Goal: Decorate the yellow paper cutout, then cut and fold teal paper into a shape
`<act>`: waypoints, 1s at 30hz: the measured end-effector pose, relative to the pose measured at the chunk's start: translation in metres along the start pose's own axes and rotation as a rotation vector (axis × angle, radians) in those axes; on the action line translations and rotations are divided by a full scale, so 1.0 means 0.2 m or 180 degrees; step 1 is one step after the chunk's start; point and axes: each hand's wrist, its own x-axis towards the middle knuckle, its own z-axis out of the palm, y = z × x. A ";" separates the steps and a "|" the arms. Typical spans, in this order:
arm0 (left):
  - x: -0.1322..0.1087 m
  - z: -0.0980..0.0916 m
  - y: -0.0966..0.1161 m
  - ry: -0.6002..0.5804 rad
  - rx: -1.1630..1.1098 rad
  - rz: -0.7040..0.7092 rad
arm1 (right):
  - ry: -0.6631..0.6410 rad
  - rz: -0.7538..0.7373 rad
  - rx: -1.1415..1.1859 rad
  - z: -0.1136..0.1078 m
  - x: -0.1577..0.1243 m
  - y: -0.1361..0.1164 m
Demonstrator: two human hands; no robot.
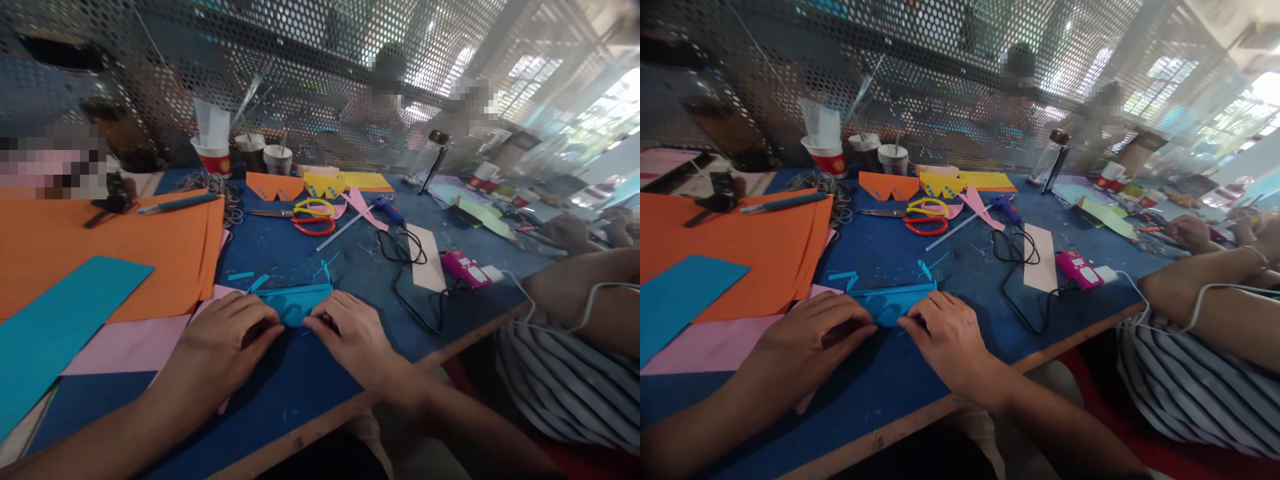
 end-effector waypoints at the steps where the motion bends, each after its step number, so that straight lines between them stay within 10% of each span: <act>1: 0.00 0.00 0.00 0.0019 0.0002 0.0034 | 0.0003 0.0004 -0.0005 0.00 0.00 0.00; 30: 0.01 0.01 -0.01 -0.0005 0.0282 -0.0009 | -0.0043 0.0351 -0.0066 0.00 0.00 -0.03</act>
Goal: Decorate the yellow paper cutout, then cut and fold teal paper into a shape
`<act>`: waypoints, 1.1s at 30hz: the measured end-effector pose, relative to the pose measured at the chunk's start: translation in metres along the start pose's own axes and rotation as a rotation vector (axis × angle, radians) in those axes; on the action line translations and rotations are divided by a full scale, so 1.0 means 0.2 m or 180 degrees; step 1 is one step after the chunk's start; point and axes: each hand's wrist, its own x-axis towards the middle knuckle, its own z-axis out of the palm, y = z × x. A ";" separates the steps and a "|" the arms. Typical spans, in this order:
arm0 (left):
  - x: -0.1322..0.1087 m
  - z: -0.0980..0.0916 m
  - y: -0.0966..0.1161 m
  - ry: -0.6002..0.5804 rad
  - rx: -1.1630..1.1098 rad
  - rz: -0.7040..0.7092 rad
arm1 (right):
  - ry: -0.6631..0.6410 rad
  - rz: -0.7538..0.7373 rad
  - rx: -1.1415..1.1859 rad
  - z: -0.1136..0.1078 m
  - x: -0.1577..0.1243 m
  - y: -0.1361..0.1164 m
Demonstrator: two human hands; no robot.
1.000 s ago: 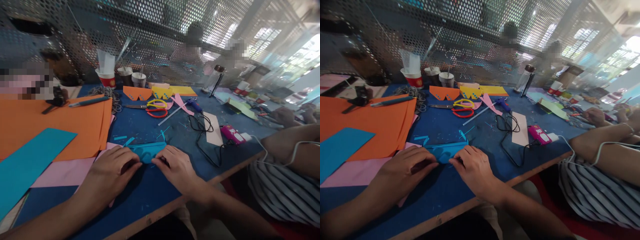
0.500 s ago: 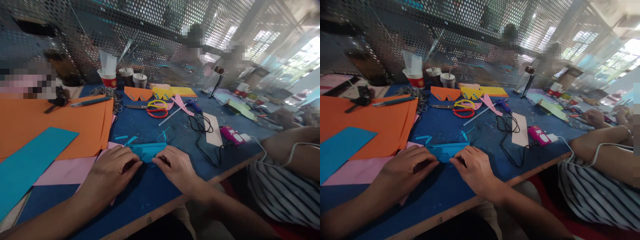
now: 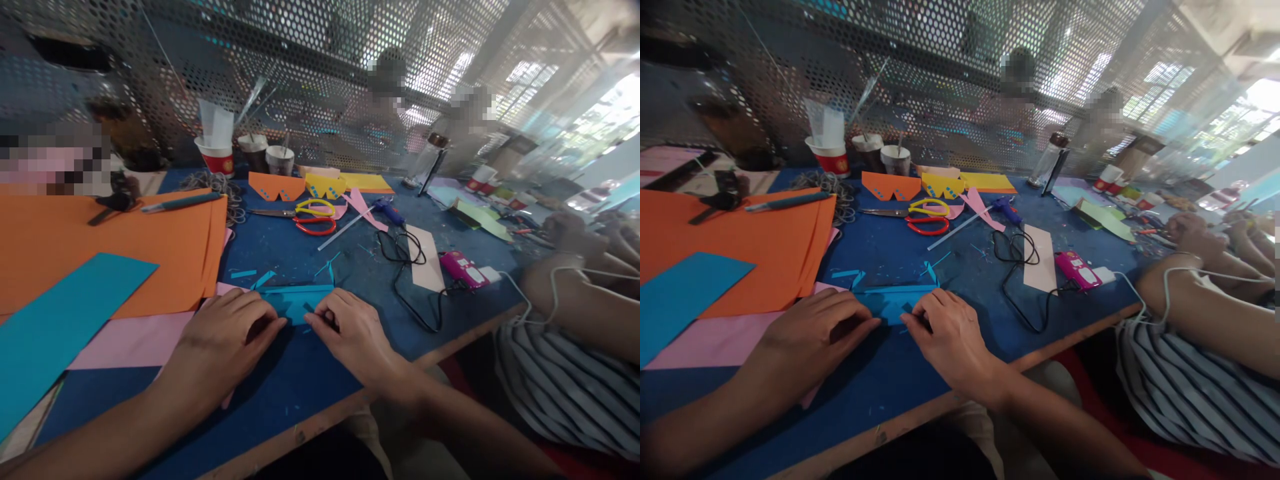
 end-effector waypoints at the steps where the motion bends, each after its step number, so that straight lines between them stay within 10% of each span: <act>1: 0.00 0.00 0.00 0.0007 0.0027 0.0008 | -0.0007 0.0005 -0.0011 0.00 0.00 0.00; 33: 0.00 0.00 0.00 0.0128 0.0646 0.0345 | 0.0087 0.0003 -0.0025 0.02 0.01 -0.01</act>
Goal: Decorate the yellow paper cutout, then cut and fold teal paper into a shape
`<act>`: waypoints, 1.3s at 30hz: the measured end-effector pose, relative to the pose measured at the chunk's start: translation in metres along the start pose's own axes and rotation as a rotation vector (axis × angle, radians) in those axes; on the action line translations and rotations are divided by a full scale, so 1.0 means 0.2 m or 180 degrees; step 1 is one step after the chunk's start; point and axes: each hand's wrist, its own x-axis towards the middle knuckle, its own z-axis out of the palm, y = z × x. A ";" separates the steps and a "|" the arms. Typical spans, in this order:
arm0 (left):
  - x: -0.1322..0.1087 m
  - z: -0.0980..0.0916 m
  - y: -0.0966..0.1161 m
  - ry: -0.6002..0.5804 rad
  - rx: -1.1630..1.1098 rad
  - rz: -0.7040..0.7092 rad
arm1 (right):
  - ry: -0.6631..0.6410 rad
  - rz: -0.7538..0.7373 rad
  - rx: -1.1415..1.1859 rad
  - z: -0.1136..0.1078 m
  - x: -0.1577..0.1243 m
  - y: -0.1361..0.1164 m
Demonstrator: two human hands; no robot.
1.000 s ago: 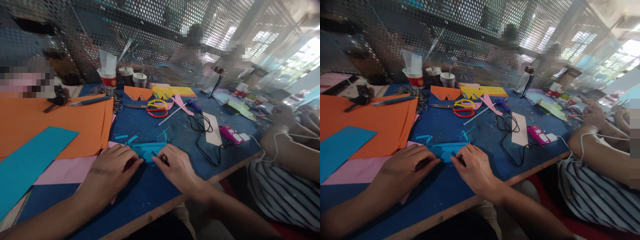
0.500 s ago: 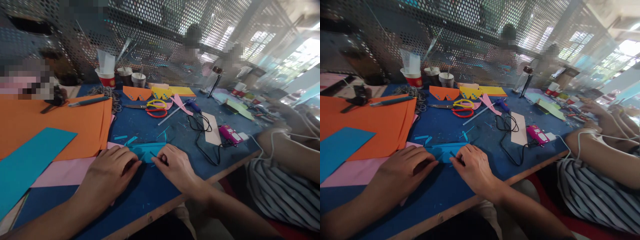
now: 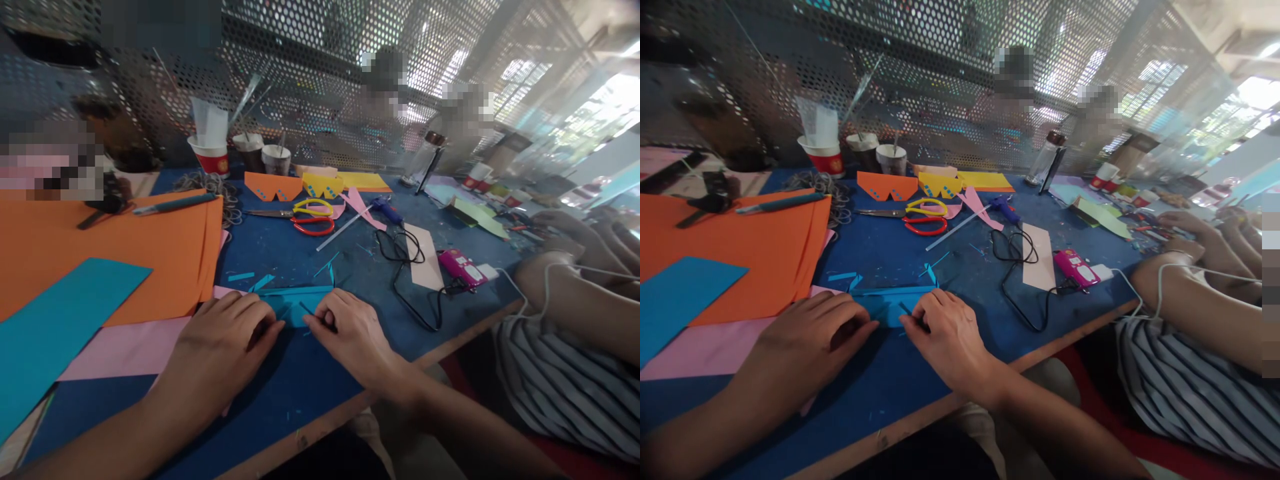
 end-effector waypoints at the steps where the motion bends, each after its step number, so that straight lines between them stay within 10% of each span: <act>1: 0.00 0.00 0.00 0.0004 0.0014 0.0002 | 0.0003 0.0008 -0.0007 0.00 0.00 0.00; 39: -0.01 0.02 0.01 0.0073 0.0106 -0.0004 | 0.0030 0.0138 0.0050 0.01 0.00 -0.01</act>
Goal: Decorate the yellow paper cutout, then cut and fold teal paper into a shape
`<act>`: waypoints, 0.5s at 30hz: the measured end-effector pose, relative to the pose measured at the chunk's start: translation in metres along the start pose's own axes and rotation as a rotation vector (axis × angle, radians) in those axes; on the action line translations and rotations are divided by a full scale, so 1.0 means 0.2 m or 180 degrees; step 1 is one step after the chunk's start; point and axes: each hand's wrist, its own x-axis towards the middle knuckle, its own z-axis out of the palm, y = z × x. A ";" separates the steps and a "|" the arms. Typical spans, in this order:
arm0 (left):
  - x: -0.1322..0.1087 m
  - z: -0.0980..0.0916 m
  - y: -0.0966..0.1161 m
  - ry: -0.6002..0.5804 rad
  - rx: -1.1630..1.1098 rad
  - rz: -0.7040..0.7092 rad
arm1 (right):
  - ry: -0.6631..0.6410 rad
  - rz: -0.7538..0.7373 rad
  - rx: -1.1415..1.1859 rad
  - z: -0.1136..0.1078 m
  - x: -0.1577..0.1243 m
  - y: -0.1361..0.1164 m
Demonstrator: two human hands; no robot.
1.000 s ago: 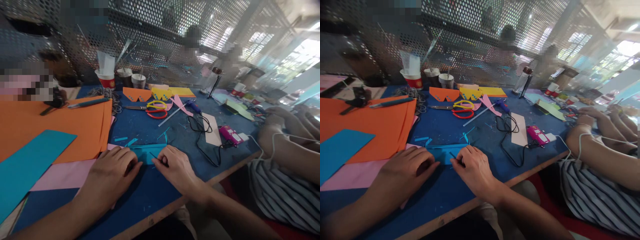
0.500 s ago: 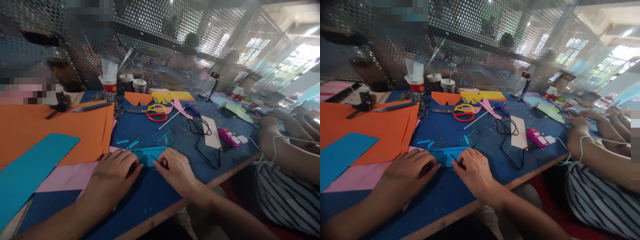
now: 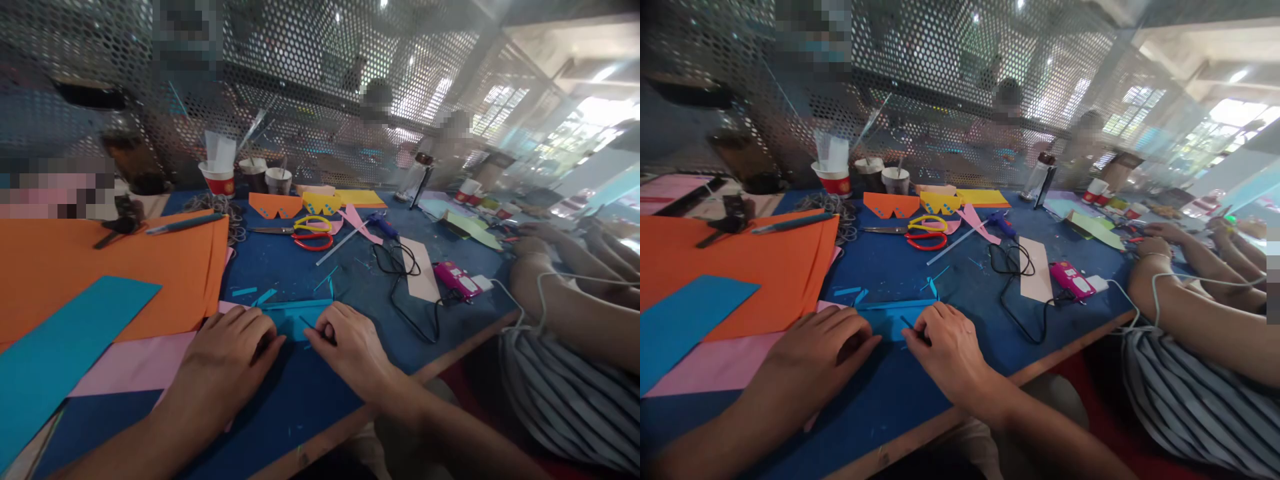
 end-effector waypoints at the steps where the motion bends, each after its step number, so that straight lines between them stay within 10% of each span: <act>1: 0.00 0.00 0.00 -0.0013 -0.0009 -0.0009 | 0.0011 0.0002 -0.0004 0.00 0.00 0.00; 15: 0.01 -0.01 -0.01 -0.0036 -0.0081 -0.0077 | -0.0108 0.0085 -0.0066 -0.01 0.00 -0.01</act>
